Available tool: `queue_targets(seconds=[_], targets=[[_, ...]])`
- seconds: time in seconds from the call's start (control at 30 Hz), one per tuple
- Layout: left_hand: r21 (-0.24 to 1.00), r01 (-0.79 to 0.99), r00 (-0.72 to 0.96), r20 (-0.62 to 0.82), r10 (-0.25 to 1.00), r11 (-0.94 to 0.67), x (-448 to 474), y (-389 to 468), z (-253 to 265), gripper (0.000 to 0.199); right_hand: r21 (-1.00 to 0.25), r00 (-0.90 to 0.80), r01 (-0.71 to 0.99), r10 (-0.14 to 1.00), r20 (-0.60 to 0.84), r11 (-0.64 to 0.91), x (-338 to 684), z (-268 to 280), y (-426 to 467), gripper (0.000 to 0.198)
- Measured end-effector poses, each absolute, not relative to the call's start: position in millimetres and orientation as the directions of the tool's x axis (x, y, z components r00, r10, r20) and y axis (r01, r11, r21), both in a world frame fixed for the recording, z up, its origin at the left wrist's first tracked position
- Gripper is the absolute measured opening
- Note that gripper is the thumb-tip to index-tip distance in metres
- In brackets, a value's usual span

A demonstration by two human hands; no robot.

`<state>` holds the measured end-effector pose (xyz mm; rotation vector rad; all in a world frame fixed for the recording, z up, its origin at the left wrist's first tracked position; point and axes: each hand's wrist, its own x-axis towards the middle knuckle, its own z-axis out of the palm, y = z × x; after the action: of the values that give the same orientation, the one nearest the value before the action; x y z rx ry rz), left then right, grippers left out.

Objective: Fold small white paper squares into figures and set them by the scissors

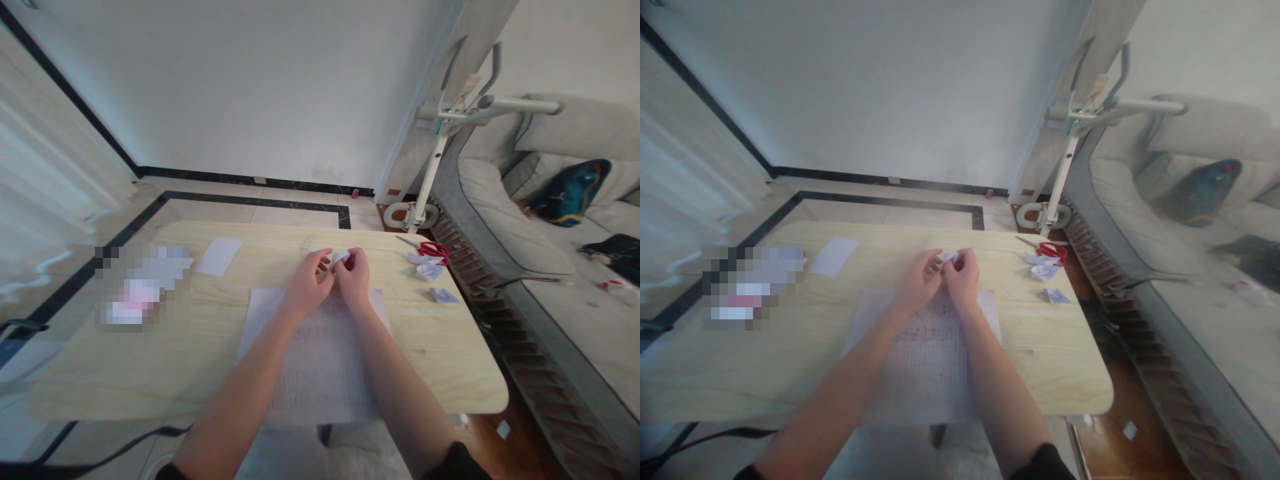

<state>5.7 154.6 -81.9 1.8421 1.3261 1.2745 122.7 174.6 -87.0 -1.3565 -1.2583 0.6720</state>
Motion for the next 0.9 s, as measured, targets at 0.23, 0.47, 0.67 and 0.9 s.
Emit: queue_targets(seconds=[0.23,0.47,0.67,0.9], targets=[[0.786,0.485,0.096,0.388,0.917,-0.383,5.9,155.3,-80.9,0.037,-0.926,0.249,0.324,0.928,0.279,0.192,122.1,-85.8,173.1,0.009],[0.759,0.563,0.018,0.384,0.923,-0.327,4.7,157.4,-80.5,0.031,-0.941,0.188,0.258,0.943,0.273,0.22,117.7,-83.5,169.8,0.01],[0.778,0.56,0.011,0.335,0.942,-0.283,4.1,154.9,-77.3,0.028,-0.938,0.155,0.239,0.944,0.291,0.25,116.3,-81.9,167.7,0.012],[0.851,0.475,-0.082,0.298,0.951,-0.225,3.4,155.7,-74.9,0.025,-0.936,0.144,0.245,0.946,0.291,0.251,115.7,-80.7,165.1,0.02]])
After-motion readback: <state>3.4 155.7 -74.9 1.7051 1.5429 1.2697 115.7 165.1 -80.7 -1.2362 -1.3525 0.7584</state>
